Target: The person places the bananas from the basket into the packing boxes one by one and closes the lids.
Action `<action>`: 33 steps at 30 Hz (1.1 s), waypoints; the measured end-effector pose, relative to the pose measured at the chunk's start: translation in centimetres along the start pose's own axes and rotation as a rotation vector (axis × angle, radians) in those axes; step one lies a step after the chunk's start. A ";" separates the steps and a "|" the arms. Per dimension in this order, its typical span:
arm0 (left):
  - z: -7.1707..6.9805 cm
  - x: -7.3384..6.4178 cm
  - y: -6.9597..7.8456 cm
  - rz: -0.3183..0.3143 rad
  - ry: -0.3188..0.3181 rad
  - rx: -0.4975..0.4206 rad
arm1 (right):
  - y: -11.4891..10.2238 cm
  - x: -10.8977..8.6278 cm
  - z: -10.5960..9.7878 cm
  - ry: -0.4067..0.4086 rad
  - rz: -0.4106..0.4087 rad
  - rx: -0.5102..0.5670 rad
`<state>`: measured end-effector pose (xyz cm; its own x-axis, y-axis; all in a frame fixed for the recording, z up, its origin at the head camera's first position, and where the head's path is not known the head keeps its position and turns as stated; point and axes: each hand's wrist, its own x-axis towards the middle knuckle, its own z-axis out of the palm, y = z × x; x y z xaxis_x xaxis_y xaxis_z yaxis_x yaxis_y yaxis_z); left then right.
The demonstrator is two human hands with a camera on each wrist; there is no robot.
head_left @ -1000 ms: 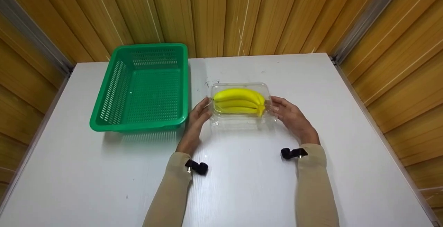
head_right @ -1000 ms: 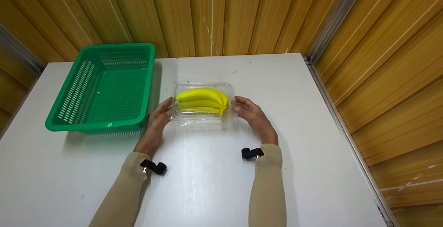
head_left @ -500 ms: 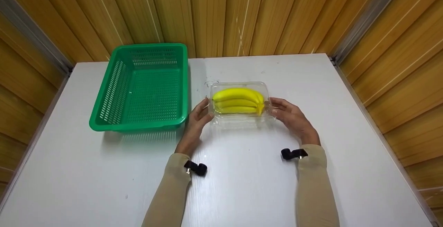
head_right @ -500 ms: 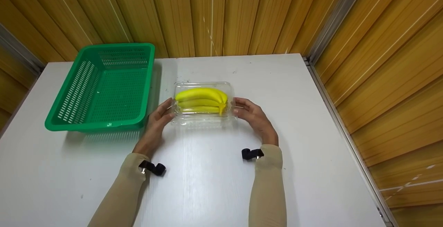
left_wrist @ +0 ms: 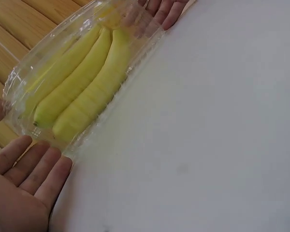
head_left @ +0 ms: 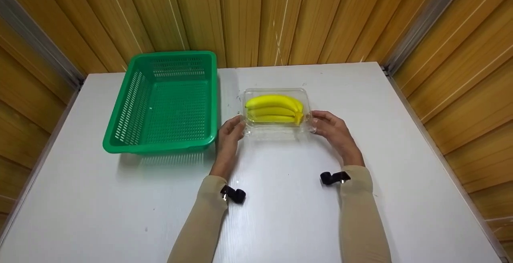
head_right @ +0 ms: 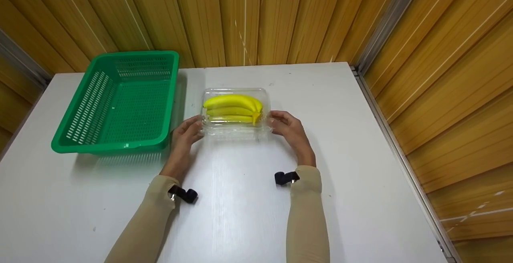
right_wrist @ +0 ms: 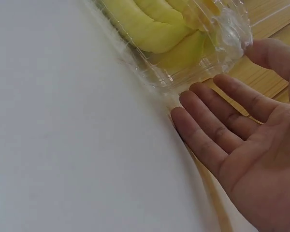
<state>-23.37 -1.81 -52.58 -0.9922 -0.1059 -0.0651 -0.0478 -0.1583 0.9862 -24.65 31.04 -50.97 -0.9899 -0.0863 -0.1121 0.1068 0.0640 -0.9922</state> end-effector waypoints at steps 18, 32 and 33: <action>0.6 -0.8 1.6 -0.028 0.039 0.027 | -1.0 -0.1 -0.2 -0.079 0.021 -0.036; 0.7 -0.7 1.4 -0.020 0.046 -0.004 | -1.1 -0.4 -0.5 -0.081 0.078 -0.023; 0.7 -0.7 1.4 -0.018 0.042 -0.001 | -1.2 -0.4 -0.5 -0.080 0.083 -0.019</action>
<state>-22.84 -1.28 -51.09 -0.9855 -0.1447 -0.0891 -0.0653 -0.1619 0.9846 -24.45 31.52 -49.75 -0.9671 -0.1589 -0.1985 0.1854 0.0933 -0.9782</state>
